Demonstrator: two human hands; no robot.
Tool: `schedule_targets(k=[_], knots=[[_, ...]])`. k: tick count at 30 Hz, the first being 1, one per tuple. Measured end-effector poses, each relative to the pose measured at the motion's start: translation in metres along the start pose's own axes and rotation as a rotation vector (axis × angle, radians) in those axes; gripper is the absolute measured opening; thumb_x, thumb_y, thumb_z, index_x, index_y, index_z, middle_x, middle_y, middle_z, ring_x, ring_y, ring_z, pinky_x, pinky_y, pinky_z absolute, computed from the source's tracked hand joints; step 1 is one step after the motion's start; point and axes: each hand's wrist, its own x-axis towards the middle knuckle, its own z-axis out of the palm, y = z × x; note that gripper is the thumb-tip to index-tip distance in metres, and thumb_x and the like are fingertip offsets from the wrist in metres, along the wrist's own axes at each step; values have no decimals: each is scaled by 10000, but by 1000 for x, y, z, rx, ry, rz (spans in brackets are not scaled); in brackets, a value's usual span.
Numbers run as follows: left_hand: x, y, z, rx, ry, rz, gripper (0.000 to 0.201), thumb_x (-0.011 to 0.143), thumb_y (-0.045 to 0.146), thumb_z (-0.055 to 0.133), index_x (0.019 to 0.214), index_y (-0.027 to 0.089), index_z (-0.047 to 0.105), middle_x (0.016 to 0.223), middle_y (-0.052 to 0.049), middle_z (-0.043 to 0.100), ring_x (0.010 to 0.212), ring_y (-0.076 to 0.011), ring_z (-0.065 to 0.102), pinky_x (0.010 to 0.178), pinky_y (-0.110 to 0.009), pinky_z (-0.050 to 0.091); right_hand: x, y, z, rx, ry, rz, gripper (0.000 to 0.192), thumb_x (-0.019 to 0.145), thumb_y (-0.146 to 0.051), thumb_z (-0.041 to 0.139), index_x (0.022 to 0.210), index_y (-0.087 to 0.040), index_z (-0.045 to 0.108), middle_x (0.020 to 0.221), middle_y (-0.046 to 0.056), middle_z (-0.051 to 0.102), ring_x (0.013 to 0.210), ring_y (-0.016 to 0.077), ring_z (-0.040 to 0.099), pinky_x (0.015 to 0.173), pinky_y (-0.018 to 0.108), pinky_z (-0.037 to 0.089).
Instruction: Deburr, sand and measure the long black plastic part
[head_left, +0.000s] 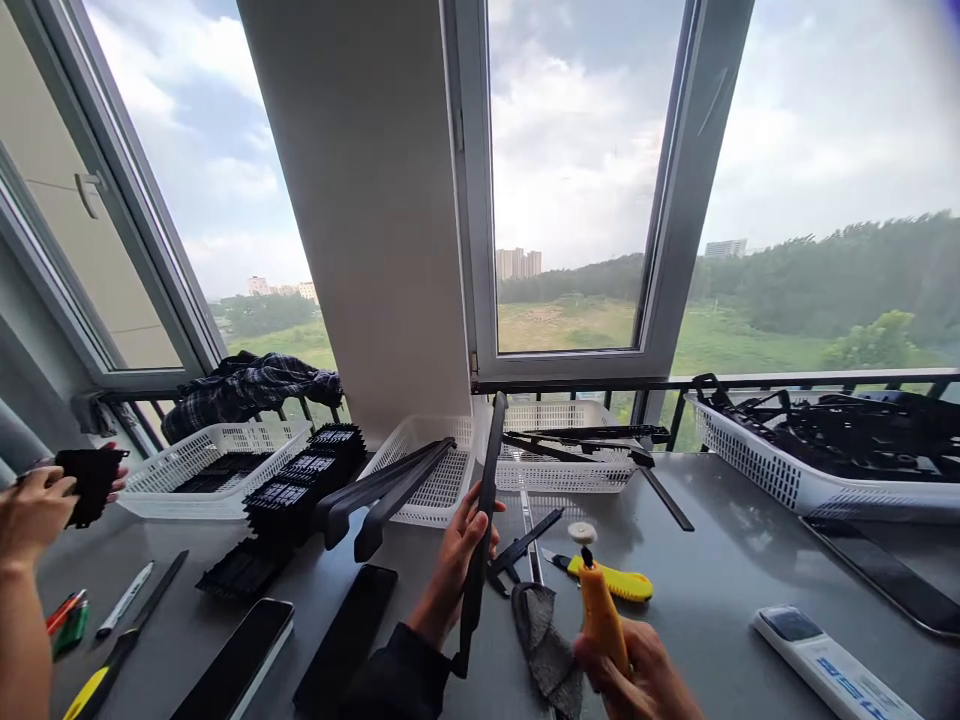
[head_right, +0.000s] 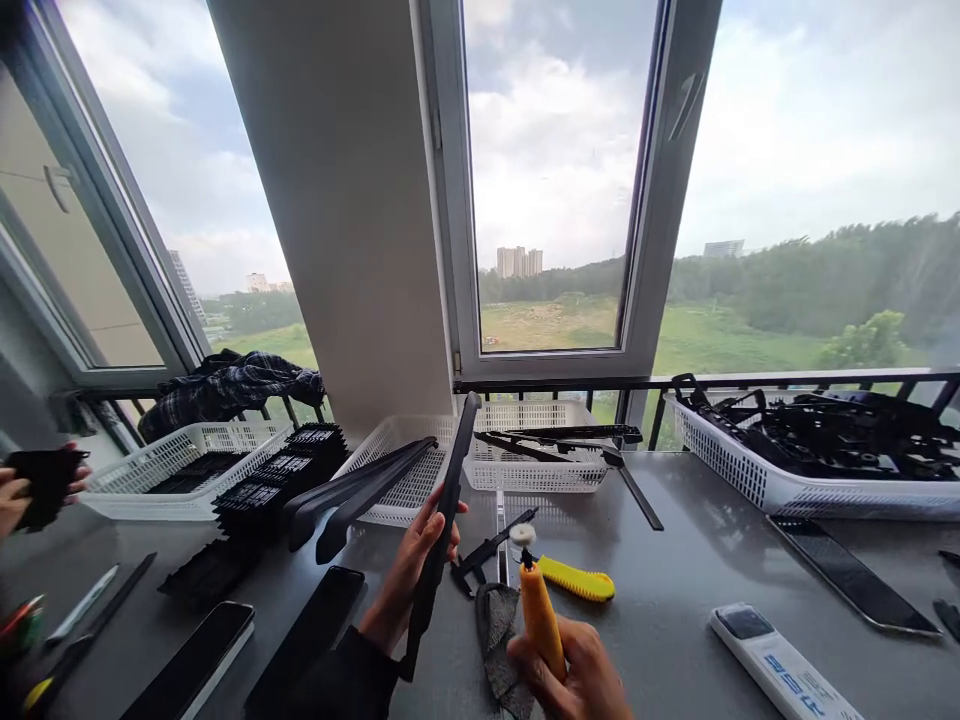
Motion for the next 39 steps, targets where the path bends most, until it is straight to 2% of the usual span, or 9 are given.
schedule_targets(k=[2,6,11,16,23,27,30,35,39], knots=[[9,-4,-7,-13,28,-10,685,805,605,875,1368,253,701,1064,-67,704,654,-78,534,555,-190,430,28,-16,-2,-41,-188,-10,652,916,-748,590,598,-234,346,591,-37,347,564,129,312,508,267,282],[6,-13,-18,-60,124,-3,656,822,617,859,1345,251,705,1076,-58,708,657,-80,535,555,-192,436,55,-24,11,-67,-357,9,544,924,-592,634,645,-248,318,654,-56,276,616,123,234,546,271,207],[-3,-14,-20,-107,142,-36,640,901,650,765,1394,251,679,1122,-78,707,625,-78,502,495,-208,415,43,-10,29,-152,-468,35,387,939,-444,648,689,-232,443,652,-52,398,614,133,348,582,287,241],[-3,-8,-17,-142,184,-31,613,880,643,794,1348,257,706,1136,-74,708,665,-88,508,553,-212,469,33,-2,29,-378,-568,15,510,988,-632,584,706,-230,449,659,-31,491,642,156,456,628,298,278],[-2,-3,-15,-87,176,-43,626,879,638,797,1362,251,702,1113,-70,699,648,-79,485,550,-210,433,33,-6,27,-486,-652,13,520,1009,-645,547,721,-228,430,682,-19,505,655,153,475,653,296,282],[-3,-6,-14,-106,172,-58,698,843,659,820,1390,248,681,1104,-73,697,640,-86,479,534,-212,419,35,-6,25,-454,-647,30,538,1016,-657,525,714,-234,387,662,-39,417,615,136,407,625,303,242],[-6,-10,-8,-109,147,-65,667,887,663,772,1397,243,683,1120,-77,694,630,-79,462,532,-213,410,36,-5,24,-424,-644,47,533,1015,-642,534,713,-235,368,662,-52,362,598,125,352,615,303,228],[-13,-8,5,-86,79,-96,599,948,662,690,1331,201,719,1113,-95,701,615,-79,469,524,-229,394,37,-4,23,-384,-611,59,515,1009,-629,543,724,-234,379,664,-51,382,619,132,358,631,305,231],[-16,-7,12,-96,41,-131,540,990,601,666,1342,191,664,1140,-113,734,666,-106,552,568,-238,426,40,-2,21,-309,-576,106,505,1011,-640,510,736,-236,385,671,-45,397,636,141,352,623,307,234]])
